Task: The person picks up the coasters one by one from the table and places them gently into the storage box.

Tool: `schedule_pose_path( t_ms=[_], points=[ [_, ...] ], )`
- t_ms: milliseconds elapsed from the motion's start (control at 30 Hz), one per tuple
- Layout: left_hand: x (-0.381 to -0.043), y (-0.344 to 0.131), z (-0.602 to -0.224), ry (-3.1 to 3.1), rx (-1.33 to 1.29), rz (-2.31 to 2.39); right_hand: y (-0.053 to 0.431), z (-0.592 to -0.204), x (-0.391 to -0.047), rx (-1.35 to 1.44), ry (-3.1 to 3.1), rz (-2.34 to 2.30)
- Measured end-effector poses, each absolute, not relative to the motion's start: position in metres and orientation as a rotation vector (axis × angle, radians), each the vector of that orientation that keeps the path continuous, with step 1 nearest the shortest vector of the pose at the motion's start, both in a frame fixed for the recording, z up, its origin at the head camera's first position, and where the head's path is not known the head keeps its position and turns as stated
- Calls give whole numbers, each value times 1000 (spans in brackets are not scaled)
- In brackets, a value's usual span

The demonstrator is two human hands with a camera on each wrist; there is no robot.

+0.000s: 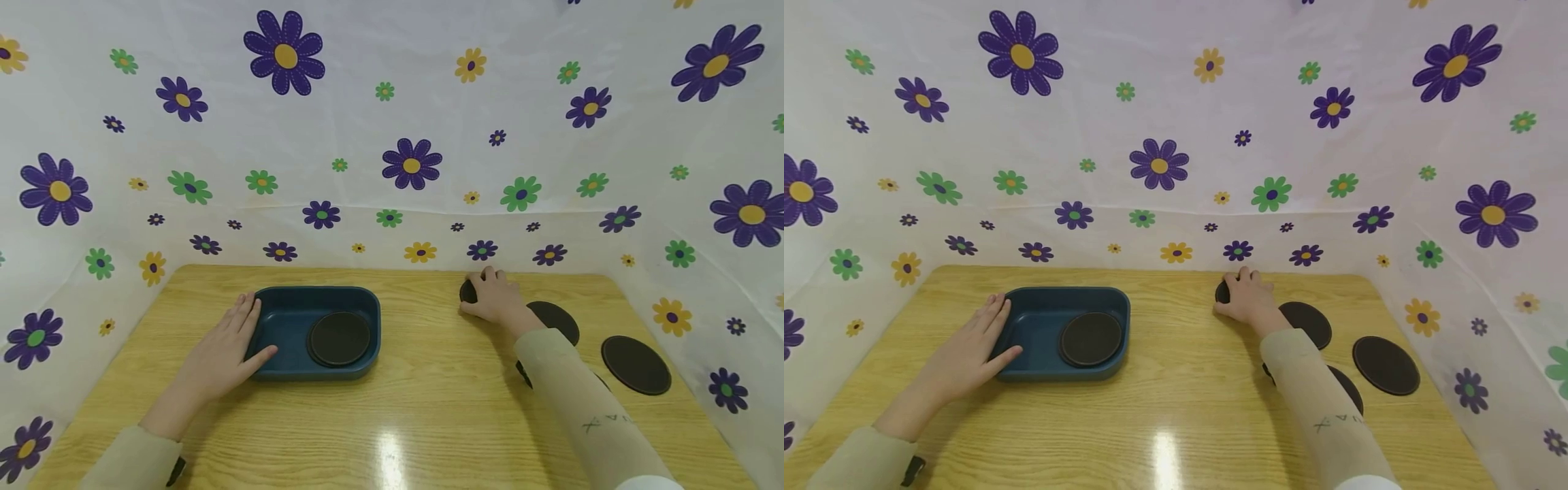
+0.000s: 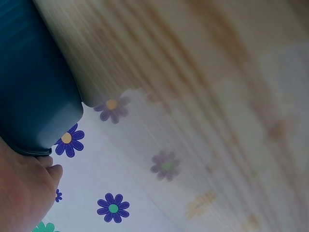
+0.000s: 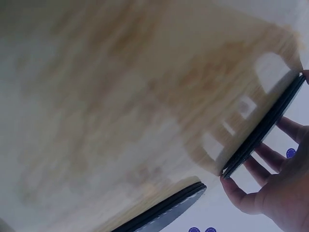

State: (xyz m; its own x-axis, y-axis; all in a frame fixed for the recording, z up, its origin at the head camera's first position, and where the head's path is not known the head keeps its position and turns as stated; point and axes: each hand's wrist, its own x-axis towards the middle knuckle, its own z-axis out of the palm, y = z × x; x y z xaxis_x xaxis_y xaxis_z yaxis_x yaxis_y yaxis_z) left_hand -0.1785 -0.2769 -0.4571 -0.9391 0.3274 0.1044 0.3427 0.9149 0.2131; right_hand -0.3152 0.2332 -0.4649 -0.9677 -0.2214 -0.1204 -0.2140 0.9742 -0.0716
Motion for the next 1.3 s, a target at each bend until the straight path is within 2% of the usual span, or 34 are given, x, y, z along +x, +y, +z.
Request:
schedule_pose_path(
  t_ms=[667,1300],
  points=[
    [-179,-276,-457,-3009,-529,-368,228,-453,-312,-411,3030,-40],
    [-178,-276,-456,-3022,-519,-372,190,-426,-306,-668,3074,-33]
  ],
)
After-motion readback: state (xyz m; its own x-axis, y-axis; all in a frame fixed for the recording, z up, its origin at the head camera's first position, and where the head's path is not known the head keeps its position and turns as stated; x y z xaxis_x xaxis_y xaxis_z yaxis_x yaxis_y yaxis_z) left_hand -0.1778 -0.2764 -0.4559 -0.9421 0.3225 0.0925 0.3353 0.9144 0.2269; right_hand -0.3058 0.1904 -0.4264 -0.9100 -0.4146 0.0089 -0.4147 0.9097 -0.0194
